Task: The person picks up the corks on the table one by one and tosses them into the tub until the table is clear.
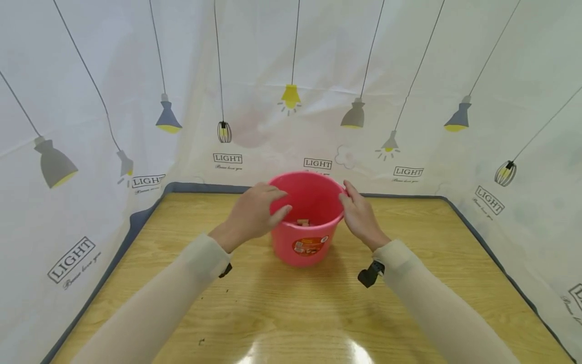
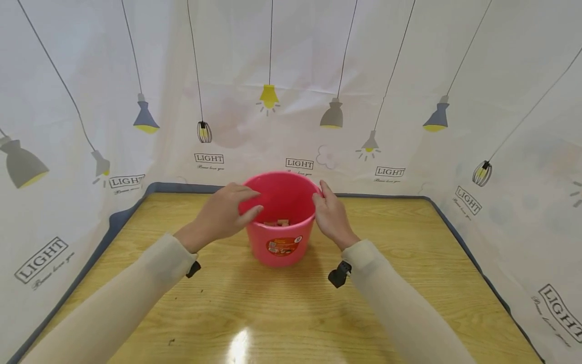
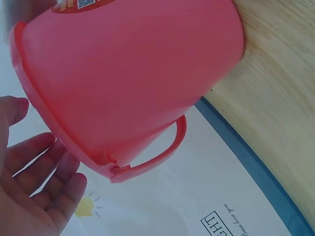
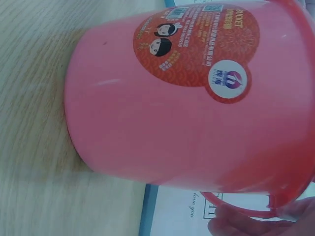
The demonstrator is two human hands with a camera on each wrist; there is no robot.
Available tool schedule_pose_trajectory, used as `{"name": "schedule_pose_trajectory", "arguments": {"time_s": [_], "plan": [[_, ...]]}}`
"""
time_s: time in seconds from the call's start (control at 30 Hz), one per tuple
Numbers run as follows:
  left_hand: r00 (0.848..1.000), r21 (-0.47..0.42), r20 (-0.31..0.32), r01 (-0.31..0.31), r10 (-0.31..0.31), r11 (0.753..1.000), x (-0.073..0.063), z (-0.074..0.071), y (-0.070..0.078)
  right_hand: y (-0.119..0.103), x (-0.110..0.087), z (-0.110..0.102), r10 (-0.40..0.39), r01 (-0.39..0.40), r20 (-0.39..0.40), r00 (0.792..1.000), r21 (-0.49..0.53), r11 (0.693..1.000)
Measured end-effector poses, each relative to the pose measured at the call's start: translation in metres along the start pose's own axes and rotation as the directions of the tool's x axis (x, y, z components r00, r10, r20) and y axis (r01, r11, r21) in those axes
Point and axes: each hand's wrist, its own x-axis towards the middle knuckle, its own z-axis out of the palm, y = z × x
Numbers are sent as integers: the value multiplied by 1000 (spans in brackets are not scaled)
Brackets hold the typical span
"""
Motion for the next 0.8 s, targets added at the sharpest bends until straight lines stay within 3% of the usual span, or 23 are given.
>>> {"name": "schedule_pose_trajectory", "arguments": {"time_s": [0.23, 0.4, 0.53, 0.8], "plan": [[995, -10, -98, 6, -7, 1000, -13, -3, -8, 1, -6, -7, -89, 89, -4, 996, -110, 990], [993, -32, -116, 29, -32, 999, -23, -3, -16, 9, -11, -14, -168, 169, 18, 986, -173, 970], [992, -39, -103, 65, -68, 997, -32, -4, -23, 17, -17, -22, -193, 198, 46, 980, -237, 951], [989, 28, 4, 145, -145, 989, -51, -7, -38, 35, -25, -35, -242, 255, 84, 967, -385, 887]]}}
